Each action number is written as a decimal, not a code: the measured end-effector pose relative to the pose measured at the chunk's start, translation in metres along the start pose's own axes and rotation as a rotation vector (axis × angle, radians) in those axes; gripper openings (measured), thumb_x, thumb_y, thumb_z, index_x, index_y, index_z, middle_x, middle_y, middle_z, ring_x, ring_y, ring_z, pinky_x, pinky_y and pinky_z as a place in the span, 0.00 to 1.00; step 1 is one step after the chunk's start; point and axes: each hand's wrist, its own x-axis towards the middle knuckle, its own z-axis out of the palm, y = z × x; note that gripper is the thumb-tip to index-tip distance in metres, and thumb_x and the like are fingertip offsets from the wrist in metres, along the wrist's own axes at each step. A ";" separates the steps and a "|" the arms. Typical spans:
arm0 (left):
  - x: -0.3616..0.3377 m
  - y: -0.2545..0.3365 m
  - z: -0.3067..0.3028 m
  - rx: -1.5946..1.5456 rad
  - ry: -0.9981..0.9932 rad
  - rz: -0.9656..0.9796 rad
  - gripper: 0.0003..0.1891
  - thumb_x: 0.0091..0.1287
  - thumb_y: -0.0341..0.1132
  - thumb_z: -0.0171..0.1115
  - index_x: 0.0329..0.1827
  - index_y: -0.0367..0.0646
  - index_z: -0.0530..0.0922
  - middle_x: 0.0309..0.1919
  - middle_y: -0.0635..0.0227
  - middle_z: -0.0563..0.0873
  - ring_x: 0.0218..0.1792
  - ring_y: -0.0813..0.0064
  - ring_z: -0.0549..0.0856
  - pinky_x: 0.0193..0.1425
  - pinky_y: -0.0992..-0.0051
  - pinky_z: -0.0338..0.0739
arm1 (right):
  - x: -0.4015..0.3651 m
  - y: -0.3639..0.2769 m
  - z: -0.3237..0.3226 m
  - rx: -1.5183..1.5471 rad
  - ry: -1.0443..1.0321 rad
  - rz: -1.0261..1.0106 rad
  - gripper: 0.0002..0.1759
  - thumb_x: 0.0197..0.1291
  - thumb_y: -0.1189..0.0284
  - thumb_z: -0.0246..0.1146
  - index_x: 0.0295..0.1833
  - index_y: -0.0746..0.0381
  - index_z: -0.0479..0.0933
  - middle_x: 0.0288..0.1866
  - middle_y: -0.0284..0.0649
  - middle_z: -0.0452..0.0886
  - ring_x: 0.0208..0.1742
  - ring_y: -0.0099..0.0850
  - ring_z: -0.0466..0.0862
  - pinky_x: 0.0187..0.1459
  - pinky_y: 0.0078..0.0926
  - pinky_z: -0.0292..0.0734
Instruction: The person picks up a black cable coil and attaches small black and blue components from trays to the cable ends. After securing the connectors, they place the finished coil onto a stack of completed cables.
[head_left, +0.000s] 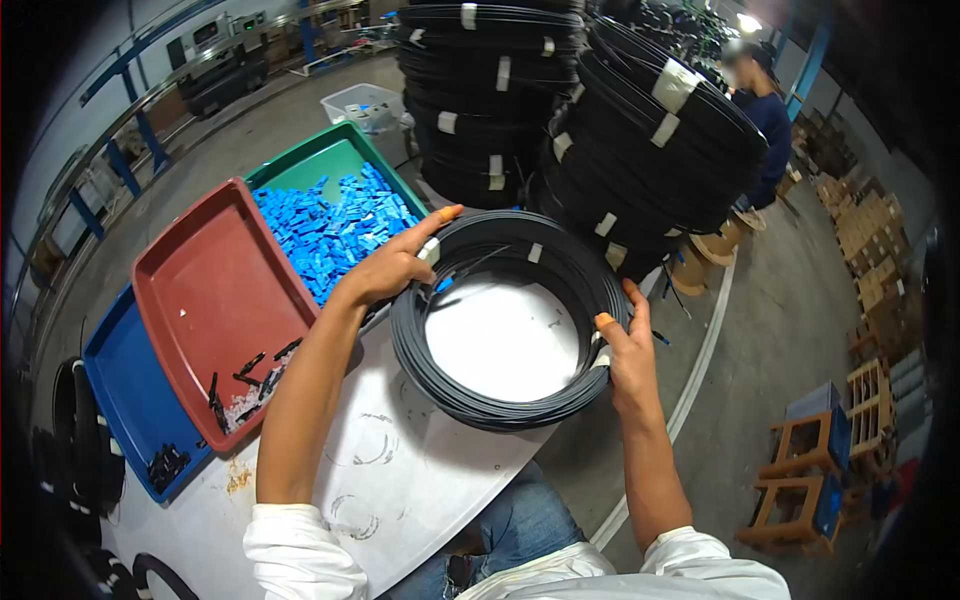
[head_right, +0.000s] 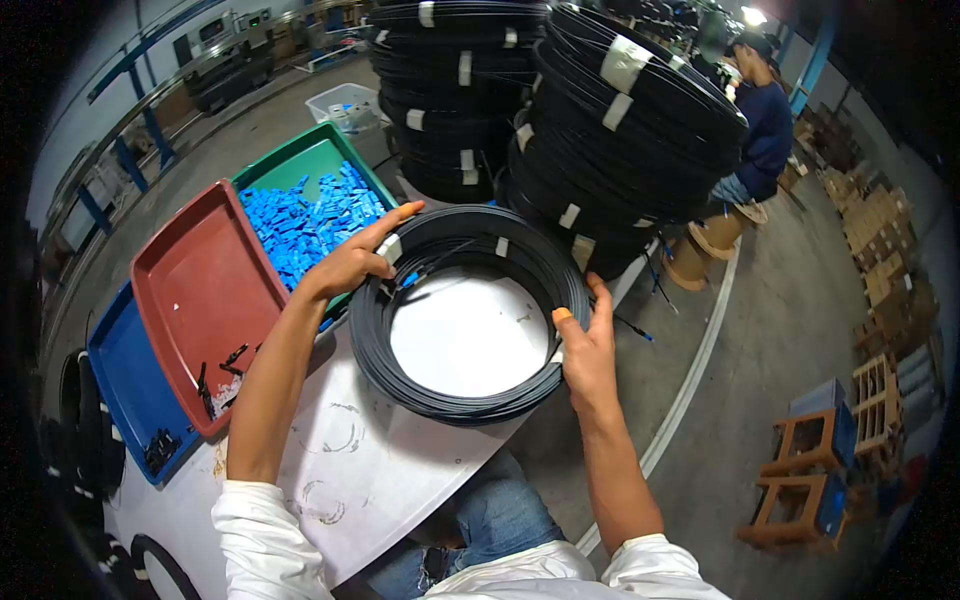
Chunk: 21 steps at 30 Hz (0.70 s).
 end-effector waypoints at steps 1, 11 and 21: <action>0.000 -0.001 0.001 -0.007 -0.005 0.014 0.57 0.39 0.24 0.59 0.84 0.46 0.56 0.81 0.58 0.61 0.81 0.63 0.58 0.84 0.68 0.48 | 0.002 0.004 -0.002 0.053 0.001 0.008 0.39 0.69 0.73 0.61 0.80 0.68 0.51 0.66 0.49 0.74 0.64 0.33 0.76 0.68 0.29 0.67; -0.009 -0.009 0.000 -0.192 0.158 0.099 0.49 0.66 0.52 0.67 0.85 0.47 0.51 0.82 0.53 0.55 0.82 0.51 0.53 0.84 0.57 0.45 | -0.013 0.026 -0.039 0.258 -0.045 -0.086 0.40 0.74 0.62 0.59 0.83 0.60 0.49 0.68 0.44 0.73 0.68 0.36 0.74 0.71 0.33 0.64; -0.191 0.036 0.068 0.350 0.674 0.125 0.34 0.70 0.46 0.67 0.75 0.42 0.68 0.68 0.53 0.78 0.68 0.57 0.77 0.73 0.62 0.70 | -0.161 0.105 -0.037 -0.063 -0.194 -0.256 0.26 0.78 0.63 0.54 0.74 0.63 0.62 0.71 0.44 0.70 0.70 0.35 0.70 0.71 0.35 0.61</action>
